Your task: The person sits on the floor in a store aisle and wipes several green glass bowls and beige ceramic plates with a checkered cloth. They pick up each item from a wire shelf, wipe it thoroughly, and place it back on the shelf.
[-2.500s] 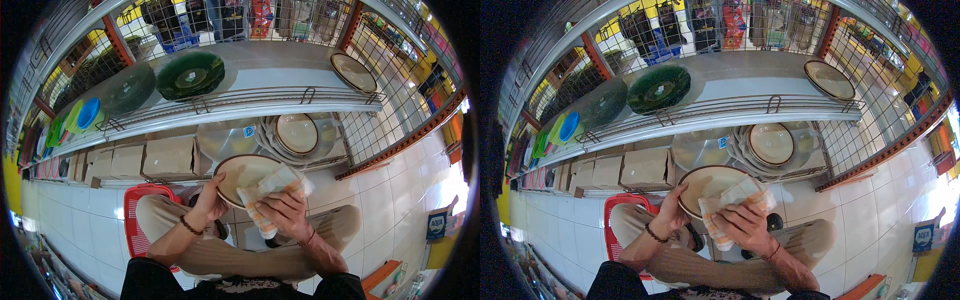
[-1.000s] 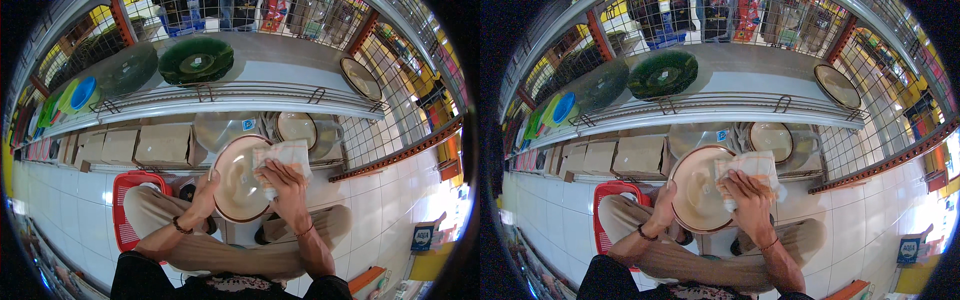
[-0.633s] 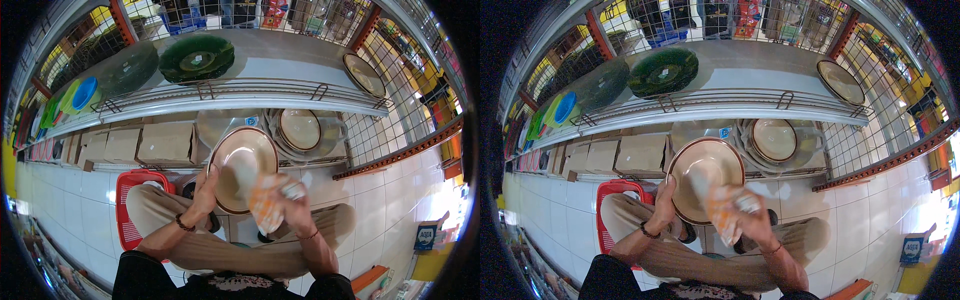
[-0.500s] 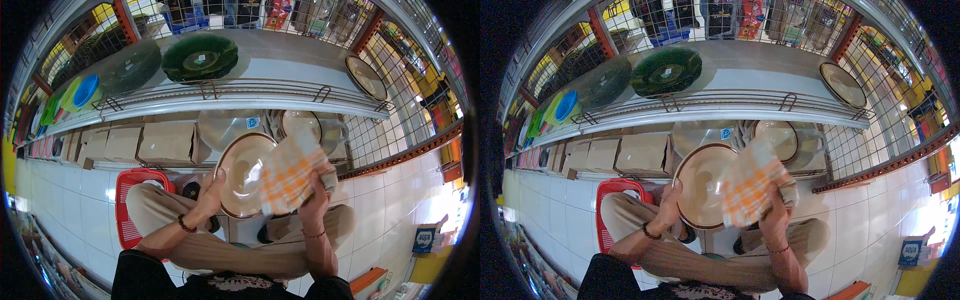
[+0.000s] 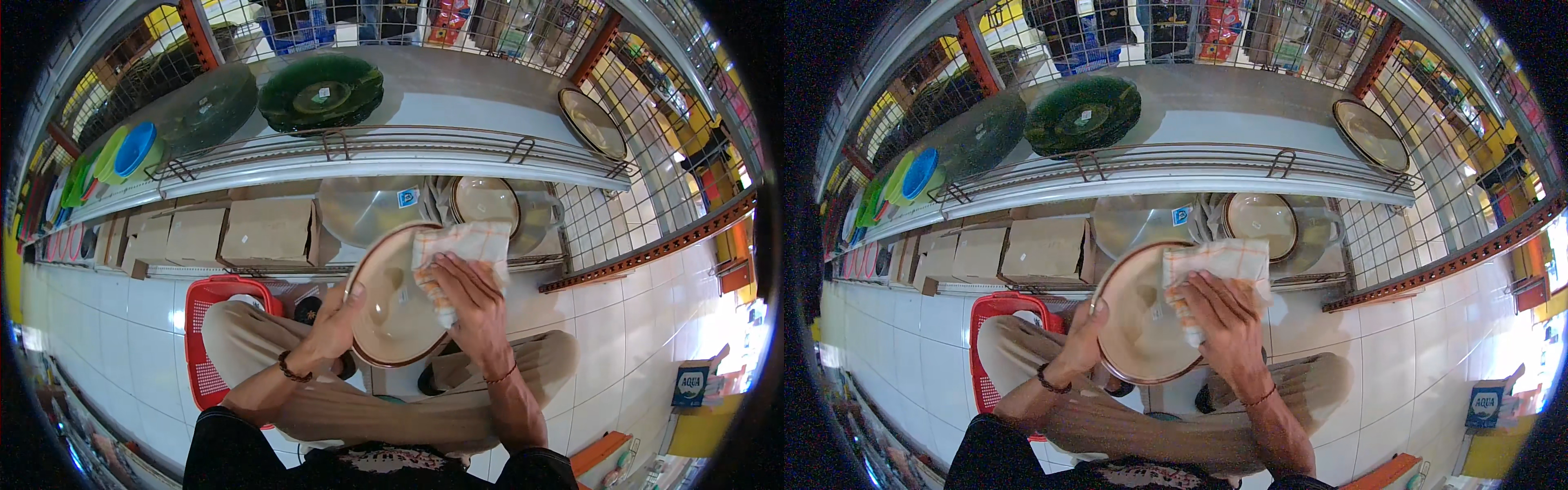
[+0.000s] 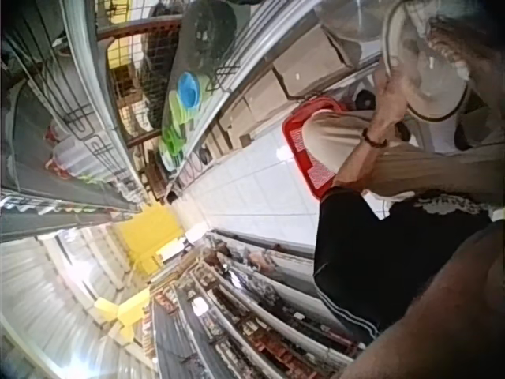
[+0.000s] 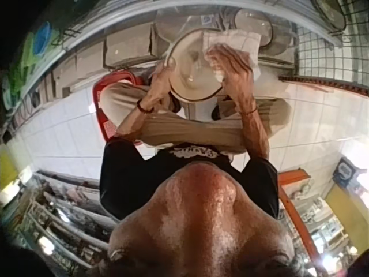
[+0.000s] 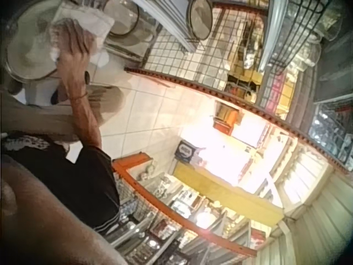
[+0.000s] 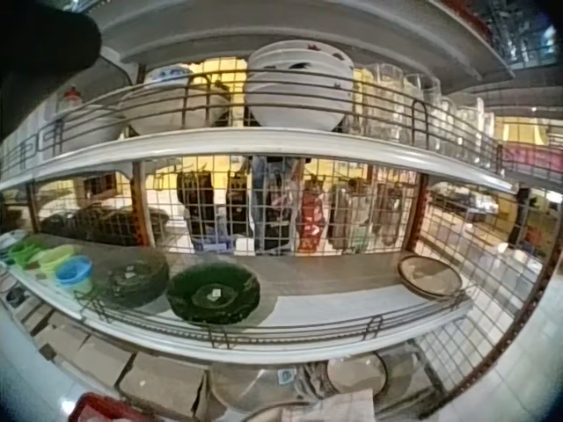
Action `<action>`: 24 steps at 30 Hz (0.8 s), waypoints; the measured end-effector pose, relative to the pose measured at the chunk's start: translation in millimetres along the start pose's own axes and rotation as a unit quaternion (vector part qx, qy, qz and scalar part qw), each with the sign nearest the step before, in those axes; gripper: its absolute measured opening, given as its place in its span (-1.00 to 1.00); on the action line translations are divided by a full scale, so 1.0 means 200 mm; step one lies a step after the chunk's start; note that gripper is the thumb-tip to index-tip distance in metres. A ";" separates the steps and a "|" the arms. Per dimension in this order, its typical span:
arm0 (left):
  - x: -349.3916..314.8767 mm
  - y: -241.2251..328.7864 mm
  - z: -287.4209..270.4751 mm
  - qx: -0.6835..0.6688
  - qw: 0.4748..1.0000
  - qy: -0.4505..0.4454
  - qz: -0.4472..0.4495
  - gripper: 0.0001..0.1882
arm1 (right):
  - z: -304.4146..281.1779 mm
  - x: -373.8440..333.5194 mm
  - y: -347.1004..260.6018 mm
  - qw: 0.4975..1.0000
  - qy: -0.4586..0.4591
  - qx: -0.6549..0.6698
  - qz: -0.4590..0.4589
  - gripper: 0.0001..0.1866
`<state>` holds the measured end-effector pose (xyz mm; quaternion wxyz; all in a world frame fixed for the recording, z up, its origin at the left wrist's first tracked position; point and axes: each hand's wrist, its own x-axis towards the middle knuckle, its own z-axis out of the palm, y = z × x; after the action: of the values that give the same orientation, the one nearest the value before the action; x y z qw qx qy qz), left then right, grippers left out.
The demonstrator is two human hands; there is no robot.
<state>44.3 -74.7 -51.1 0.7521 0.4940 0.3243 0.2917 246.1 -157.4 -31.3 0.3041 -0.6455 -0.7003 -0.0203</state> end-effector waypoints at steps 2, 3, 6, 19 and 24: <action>0.02 -0.06 -0.05 -0.023 0.997 0.028 0.069 -0.44 | -0.02 -0.02 -0.03 0.999 0.007 0.020 0.050 -0.48; 0.02 -0.08 -0.09 -0.021 0.995 0.037 0.096 -0.45 | -0.02 -0.04 -0.05 0.995 -0.021 0.017 0.098 -0.46; 0.05 -0.18 -0.15 -0.027 0.983 0.116 0.140 -0.47 | -0.01 -0.10 -0.05 0.975 -0.164 0.125 0.088 -0.43; 0.08 0.07 -0.15 -0.298 0.948 0.107 -0.042 -0.59 | -0.25 -0.16 0.28 0.566 0.442 0.621 0.315 -0.58; 0.08 -0.02 -0.13 -0.423 0.897 -0.034 -0.120 -0.59 | 0.02 -0.19 0.11 0.512 0.271 0.732 0.359 -0.59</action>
<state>34.6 -49.7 -66.1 0.9302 0.0962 0.2012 0.2916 263.7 -186.9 -59.9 0.8249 -0.3539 -0.0589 0.4368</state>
